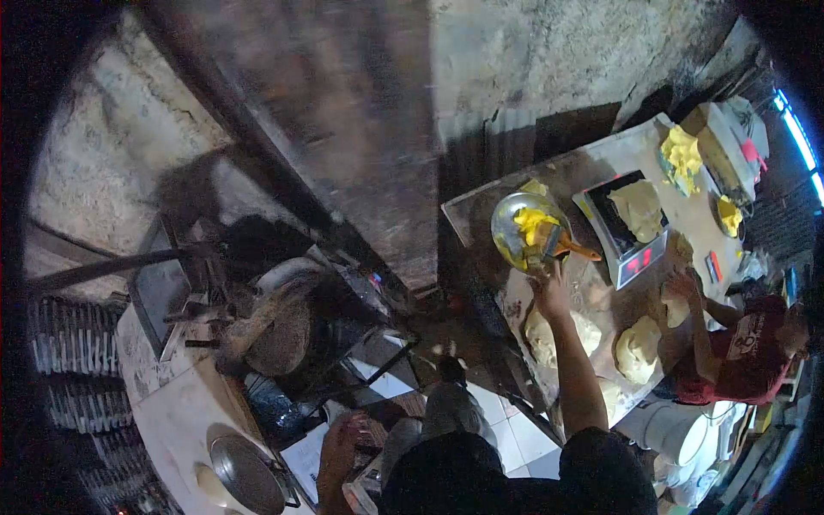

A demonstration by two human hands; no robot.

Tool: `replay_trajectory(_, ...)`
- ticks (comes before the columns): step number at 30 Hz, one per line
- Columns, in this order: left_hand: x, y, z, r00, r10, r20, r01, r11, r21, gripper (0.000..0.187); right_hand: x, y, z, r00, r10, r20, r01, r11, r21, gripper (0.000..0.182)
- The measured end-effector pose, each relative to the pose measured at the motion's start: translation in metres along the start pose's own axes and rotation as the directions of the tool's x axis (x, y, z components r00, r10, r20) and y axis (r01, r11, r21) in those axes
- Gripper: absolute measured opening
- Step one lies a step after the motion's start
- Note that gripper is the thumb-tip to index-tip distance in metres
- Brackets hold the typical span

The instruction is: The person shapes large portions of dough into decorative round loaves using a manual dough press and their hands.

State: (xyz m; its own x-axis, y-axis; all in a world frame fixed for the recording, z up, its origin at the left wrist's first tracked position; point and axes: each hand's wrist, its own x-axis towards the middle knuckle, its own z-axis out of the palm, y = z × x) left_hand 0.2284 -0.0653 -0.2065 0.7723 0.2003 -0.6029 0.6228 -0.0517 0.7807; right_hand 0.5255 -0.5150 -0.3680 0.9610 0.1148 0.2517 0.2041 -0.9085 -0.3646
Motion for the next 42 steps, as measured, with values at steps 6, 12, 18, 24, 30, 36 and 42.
replay_trajectory(6, 0.021, 0.015, 0.002, 0.996, 0.090, -0.004, -0.087, 0.970, 0.228, 0.040, 0.038, 0.040, 0.020, 0.944, 0.276, 0.181, -0.276, 0.961, -0.023, 0.036)
replay_trajectory(12, 0.005, -0.026, 0.004, 0.994, -0.045, -0.100, 0.047, 0.999, 0.021, 0.041, -0.024, 0.040, 0.053, 0.742, 0.634, 0.218, -0.650, 0.603, 0.462, 0.035)
replay_trajectory(18, -0.009, -0.044, 0.023, 0.991, -0.098, -0.094, 0.098, 0.995, -0.013, 0.041, 0.055, 0.005, -0.005, 0.736, 0.652, -0.182, -0.468, 0.684, 0.559, 0.022)
replay_trajectory(24, -0.010, -0.021, 0.026, 0.984, -0.096, -0.147, 0.112, 0.989, 0.101, 0.041, 0.100, 0.021, 0.005, 0.746, 0.626, -0.227, -0.535, 0.766, 0.356, 0.024)
replay_trajectory(30, -0.028, -0.032, -0.003, 0.972, -0.174, -0.158, 0.198, 0.968, 0.153, 0.039, 0.097, 0.046, 0.037, 0.796, 0.556, -0.238, -0.375, 0.762, 0.527, 0.025)
replay_trajectory(36, -0.051, -0.079, -0.069, 0.976, -0.045, -0.212, 0.096, 0.966, 0.239, 0.043, 0.055, 0.029, -0.034, 0.770, 0.634, -0.062, -0.275, 0.419, 0.865, 0.017)
replay_trajectory(42, -0.100, -0.173, -0.159, 0.934, -0.032, -0.356, 0.068, 0.994, 0.089, 0.043, -0.029, -0.106, -0.099, 0.829, 0.524, 0.196, -0.082, -0.233, 0.969, 0.021)
